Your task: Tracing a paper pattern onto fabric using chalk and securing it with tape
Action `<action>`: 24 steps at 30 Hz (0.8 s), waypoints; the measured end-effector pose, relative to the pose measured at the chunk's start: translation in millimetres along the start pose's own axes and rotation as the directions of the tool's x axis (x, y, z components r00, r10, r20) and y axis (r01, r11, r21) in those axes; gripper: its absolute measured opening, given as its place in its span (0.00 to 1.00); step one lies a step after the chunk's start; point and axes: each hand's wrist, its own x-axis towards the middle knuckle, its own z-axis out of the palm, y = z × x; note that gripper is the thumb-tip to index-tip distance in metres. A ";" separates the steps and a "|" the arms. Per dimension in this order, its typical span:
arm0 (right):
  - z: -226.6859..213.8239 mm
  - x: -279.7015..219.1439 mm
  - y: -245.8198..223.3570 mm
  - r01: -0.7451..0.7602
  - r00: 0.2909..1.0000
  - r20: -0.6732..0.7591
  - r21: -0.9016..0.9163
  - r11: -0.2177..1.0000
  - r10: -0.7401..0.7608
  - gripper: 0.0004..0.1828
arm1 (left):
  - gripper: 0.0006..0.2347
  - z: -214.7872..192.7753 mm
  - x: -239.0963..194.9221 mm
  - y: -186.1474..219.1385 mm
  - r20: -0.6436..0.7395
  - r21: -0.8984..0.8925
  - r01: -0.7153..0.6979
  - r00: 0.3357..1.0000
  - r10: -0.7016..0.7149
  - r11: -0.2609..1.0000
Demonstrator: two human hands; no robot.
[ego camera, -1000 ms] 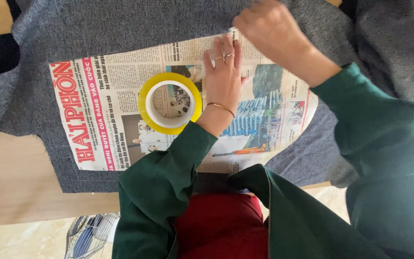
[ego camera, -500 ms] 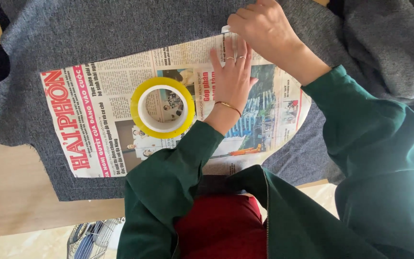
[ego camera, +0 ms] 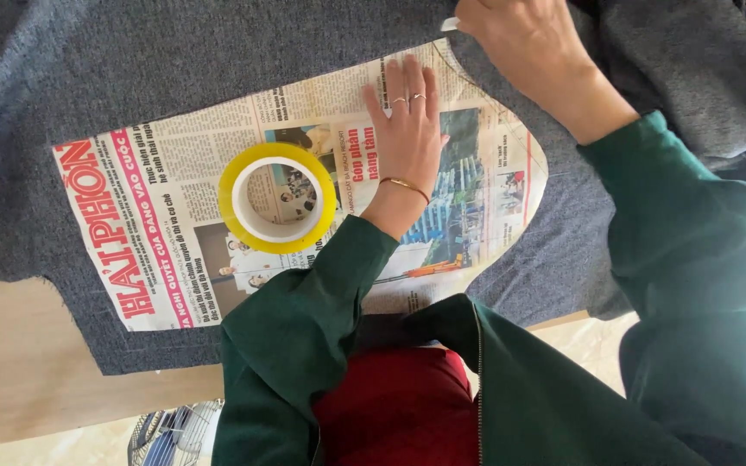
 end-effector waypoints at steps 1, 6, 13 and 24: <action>0.5 1.8 -3.5 -0.004 1.000 0.001 -0.001 1.000 0.004 0.15 | 0.43 2.1 0.0 3.2 -0.001 0.001 -0.004 1.000 0.004 1.000; 1.1 13.7 -13.9 0.039 0.999 0.007 0.252 0.967 -0.043 0.16 | 0.35 7.7 9.2 8.9 0.002 -0.091 -0.131 0.991 0.132 0.987; 3.2 7.9 -14.7 0.071 0.997 -0.011 0.232 0.970 -0.070 0.12 | 0.36 -0.4 14.1 2.2 -0.017 -0.090 -0.149 0.989 0.148 0.985; 2.9 -26.1 -11.1 -0.390 0.911 0.307 0.432 0.814 0.274 0.18 | 0.37 -0.5 17.5 4.6 0.000 -0.056 -0.159 0.987 0.159 0.986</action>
